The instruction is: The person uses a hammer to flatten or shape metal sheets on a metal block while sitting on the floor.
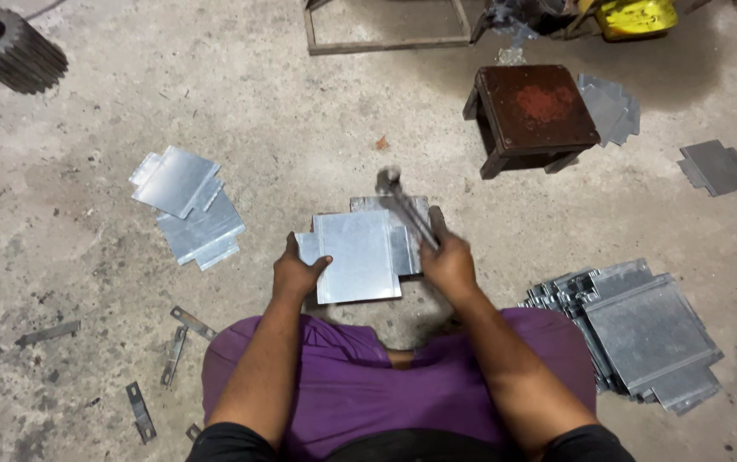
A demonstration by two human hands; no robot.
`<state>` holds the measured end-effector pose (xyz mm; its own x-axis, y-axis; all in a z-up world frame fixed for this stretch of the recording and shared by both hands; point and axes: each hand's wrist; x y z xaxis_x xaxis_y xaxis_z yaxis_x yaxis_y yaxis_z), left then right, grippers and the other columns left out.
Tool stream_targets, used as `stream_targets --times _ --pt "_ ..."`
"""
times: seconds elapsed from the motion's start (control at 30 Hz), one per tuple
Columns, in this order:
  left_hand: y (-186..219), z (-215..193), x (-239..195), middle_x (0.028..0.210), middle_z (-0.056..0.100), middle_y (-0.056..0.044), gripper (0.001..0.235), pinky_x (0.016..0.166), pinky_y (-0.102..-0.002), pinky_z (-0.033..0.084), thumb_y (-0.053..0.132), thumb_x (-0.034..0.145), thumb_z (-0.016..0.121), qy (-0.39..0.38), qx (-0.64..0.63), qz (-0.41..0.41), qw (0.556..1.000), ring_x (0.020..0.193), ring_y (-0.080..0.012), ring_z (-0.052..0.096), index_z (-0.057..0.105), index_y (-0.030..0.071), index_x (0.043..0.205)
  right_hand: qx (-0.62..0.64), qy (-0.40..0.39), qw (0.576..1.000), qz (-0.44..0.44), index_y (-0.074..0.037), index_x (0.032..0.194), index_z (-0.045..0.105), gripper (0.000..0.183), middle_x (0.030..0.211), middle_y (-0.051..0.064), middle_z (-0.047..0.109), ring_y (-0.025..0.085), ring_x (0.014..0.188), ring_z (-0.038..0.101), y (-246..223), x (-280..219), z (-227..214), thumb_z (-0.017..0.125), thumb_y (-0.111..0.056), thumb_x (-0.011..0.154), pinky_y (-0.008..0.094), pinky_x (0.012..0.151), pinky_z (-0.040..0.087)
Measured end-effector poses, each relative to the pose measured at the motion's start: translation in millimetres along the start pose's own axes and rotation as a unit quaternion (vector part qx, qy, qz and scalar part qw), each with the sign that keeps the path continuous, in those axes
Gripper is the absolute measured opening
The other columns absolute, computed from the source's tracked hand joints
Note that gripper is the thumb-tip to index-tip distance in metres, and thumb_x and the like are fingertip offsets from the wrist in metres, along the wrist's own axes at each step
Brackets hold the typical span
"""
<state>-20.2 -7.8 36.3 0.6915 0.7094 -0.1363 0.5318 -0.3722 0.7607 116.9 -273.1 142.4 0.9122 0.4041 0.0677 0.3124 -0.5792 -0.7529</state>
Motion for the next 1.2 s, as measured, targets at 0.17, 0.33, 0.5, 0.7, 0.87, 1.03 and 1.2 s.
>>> stream_targets --times 0.17,0.33,0.5,0.7,0.87,1.03,1.2 --pt "0.1 -1.3 -3.5 0.122 0.069 -0.028 0.103 0.096 -0.042 0.056 0.041 0.067 0.092 0.009 -0.008 -0.001 1.000 0.113 -0.0392 0.069 0.043 -0.002 0.146 0.103 0.127 0.972 -0.171 0.003 0.141 0.057 0.044 0.092 0.011 0.070 0.012 0.060 0.063 -47.8 -10.7 -36.3 0.063 -0.011 0.100 0.029 0.051 0.055" --pt "3.9 -2.1 0.8 0.115 0.069 -0.030 0.094 0.092 -0.044 0.057 0.043 0.067 0.094 0.000 0.012 -0.055 0.998 0.109 -0.0413 0.069 0.049 -0.007 0.134 0.191 0.157 0.940 -0.236 -0.001 0.134 0.057 0.028 0.088 0.006 0.065 0.005 0.062 0.064 15.9 -15.8 3.9 0.060 -0.010 0.108 0.025 0.052 0.052" --pt "0.1 -0.3 -1.5 0.113 0.071 -0.030 0.090 0.091 -0.044 0.058 0.046 0.069 0.091 0.002 0.000 -0.035 0.999 0.106 -0.0416 0.072 0.052 -0.009 0.128 -0.119 0.058 0.958 -0.255 -0.002 0.137 0.060 0.039 0.130 0.026 0.065 0.017 0.086 0.075 65.4 -8.8 42.4 0.066 -0.006 0.099 0.026 0.069 0.060" --pt "-3.6 1.6 0.0 0.111 0.070 -0.032 0.093 0.089 -0.045 0.058 0.049 0.068 0.092 0.004 0.031 -0.049 0.998 0.104 -0.0433 0.071 0.052 -0.010 0.127 0.045 0.023 0.998 -0.038 -0.003 0.147 0.053 0.053 0.094 0.011 0.067 0.020 0.066 0.067 -48.8 -8.5 -28.0 0.064 -0.013 0.096 0.030 0.051 0.057" --pt "-1.0 0.3 4.4 0.113 0.071 -0.031 0.089 0.090 -0.045 0.058 0.051 0.069 0.090 -0.008 0.032 -0.061 0.998 0.106 -0.0430 0.071 0.054 -0.009 0.125 0.104 0.224 0.928 -0.279 -0.007 0.135 0.060 0.029 0.094 0.011 0.071 0.012 0.076 0.073 -53.0 -5.1 -43.1 0.065 -0.013 0.107 0.028 0.064 0.060" --pt "3.8 -3.8 3.1 0.113 0.070 -0.031 0.092 0.090 -0.045 0.058 0.051 0.069 0.090 -0.020 0.039 -0.075 0.996 0.106 -0.0433 0.071 0.052 -0.009 0.128 0.105 0.156 0.954 -0.233 0.001 0.143 0.053 0.043 0.111 0.021 0.071 0.028 0.092 0.076 13.1 -26.4 12.8 0.061 -0.009 0.102 0.037 0.074 0.061" --pt "7.2 -6.7 0.0 0.113 0.070 -0.031 0.091 0.090 -0.046 0.058 0.052 0.071 0.088 -0.020 0.050 -0.064 0.997 0.105 -0.0433 0.071 0.052 -0.009 0.127 -0.018 0.033 0.995 -0.096 -0.005 0.139 0.063 0.048 0.108 0.022 0.074 0.035 0.097 0.075 14.2 -16.3 10.0 0.067 -0.008 0.090 0.040 0.084 0.059"
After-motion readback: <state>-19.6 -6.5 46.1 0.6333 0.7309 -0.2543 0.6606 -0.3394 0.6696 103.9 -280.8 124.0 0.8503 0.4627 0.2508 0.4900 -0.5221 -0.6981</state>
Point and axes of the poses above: each hand's wrist, its own x-axis towards the middle knuckle, its own z-axis out of the palm, y = z × x
